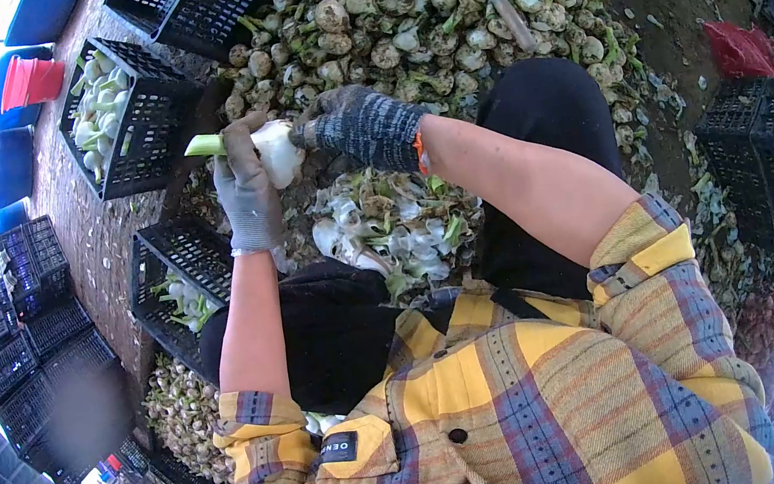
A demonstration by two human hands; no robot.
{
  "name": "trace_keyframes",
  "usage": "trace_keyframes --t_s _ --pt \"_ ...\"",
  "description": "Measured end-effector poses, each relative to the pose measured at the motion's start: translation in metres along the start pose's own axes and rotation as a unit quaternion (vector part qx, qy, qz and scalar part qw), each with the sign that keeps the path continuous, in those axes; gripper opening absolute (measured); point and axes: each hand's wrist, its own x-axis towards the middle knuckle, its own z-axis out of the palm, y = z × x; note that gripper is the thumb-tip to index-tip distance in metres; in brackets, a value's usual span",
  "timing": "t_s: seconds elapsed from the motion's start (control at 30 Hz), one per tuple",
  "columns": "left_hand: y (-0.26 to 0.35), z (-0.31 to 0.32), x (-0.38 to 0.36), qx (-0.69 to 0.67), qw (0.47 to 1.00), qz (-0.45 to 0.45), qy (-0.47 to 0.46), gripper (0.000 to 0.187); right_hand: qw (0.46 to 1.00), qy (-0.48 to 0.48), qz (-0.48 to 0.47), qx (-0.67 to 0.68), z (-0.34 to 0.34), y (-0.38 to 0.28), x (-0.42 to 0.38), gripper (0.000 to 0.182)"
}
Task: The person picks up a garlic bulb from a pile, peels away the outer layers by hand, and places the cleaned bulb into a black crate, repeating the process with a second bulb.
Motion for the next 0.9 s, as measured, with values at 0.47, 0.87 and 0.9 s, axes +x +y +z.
trace_keyframes --t_s 0.47,0.87,0.9 --pt "-0.003 0.002 0.004 0.053 0.998 0.003 0.040 0.045 0.928 0.090 -0.077 -0.354 -0.007 0.003 0.006 0.036" --pt "0.005 0.000 -0.001 -0.004 1.000 -0.013 -0.018 0.040 0.999 -0.018 0.024 -0.039 0.000 0.001 0.007 0.043" --pt "0.001 0.000 0.000 0.003 1.000 0.004 -0.015 0.040 0.998 -0.035 0.026 -0.046 -0.003 0.002 0.008 0.038"
